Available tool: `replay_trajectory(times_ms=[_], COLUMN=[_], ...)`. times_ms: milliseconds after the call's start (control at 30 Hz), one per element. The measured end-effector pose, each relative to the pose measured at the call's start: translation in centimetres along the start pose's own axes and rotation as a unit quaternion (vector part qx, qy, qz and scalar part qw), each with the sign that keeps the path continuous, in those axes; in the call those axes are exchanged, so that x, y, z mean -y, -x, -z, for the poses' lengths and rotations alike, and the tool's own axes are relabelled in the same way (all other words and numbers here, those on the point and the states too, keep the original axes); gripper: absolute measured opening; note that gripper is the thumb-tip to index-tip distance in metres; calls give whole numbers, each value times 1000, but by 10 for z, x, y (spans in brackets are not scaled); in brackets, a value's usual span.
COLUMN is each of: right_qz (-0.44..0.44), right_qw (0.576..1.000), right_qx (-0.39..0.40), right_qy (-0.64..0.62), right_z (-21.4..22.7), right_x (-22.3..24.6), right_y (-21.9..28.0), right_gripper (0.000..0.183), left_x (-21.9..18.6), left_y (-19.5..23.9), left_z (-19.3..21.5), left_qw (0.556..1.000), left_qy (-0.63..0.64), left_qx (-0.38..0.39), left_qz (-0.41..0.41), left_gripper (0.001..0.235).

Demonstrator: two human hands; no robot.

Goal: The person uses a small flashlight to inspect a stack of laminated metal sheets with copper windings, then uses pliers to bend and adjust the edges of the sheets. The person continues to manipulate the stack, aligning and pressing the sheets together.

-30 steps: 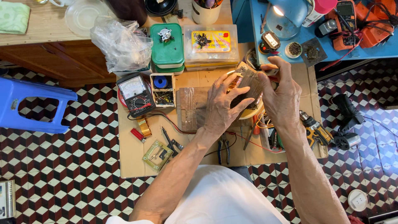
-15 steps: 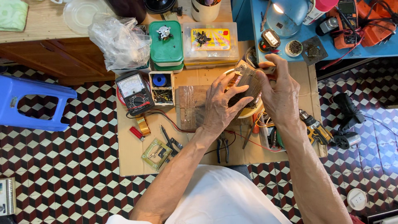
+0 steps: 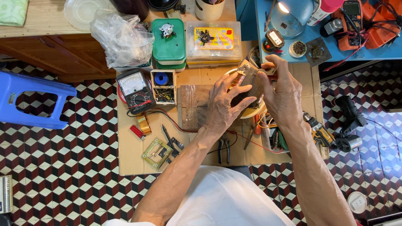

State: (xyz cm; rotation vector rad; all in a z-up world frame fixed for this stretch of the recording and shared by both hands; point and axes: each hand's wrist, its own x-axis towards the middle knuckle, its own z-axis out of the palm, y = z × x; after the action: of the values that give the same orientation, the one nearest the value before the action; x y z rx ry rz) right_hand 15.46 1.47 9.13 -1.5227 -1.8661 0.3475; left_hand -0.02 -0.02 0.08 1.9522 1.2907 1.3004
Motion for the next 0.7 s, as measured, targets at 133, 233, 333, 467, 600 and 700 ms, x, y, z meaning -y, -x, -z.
replay_trajectory(times_ms=[133,233,333,467,600,700], right_qz=[5,29,39,27,3,-35], right_qw=[1000,999,999,999,998,997], right_qx=[5,11,13,28,57,62], right_qy=[-4,12,15,27,40,15], right_z=[0,0,0,1,3,0], right_x=[1,2,4,6,4,-1], right_y=[0,-1,-4,-9,-15,-20], right_gripper=[36,37,37,35,33,32], left_x=[-1,-3,-3,-2,-1,-1], left_y=[-1,-1,-1,0,-1,-1], left_z=[2,3,4,4,2,2], left_qw=[1000,1000,1000,1000,1000,1000], left_qy=[6,6,3,11,6,14], left_qx=[-1,-2,-2,-1,0,1], left_qz=[2,1,4,6,-1,8], left_gripper=[38,38,38,39,39,40])
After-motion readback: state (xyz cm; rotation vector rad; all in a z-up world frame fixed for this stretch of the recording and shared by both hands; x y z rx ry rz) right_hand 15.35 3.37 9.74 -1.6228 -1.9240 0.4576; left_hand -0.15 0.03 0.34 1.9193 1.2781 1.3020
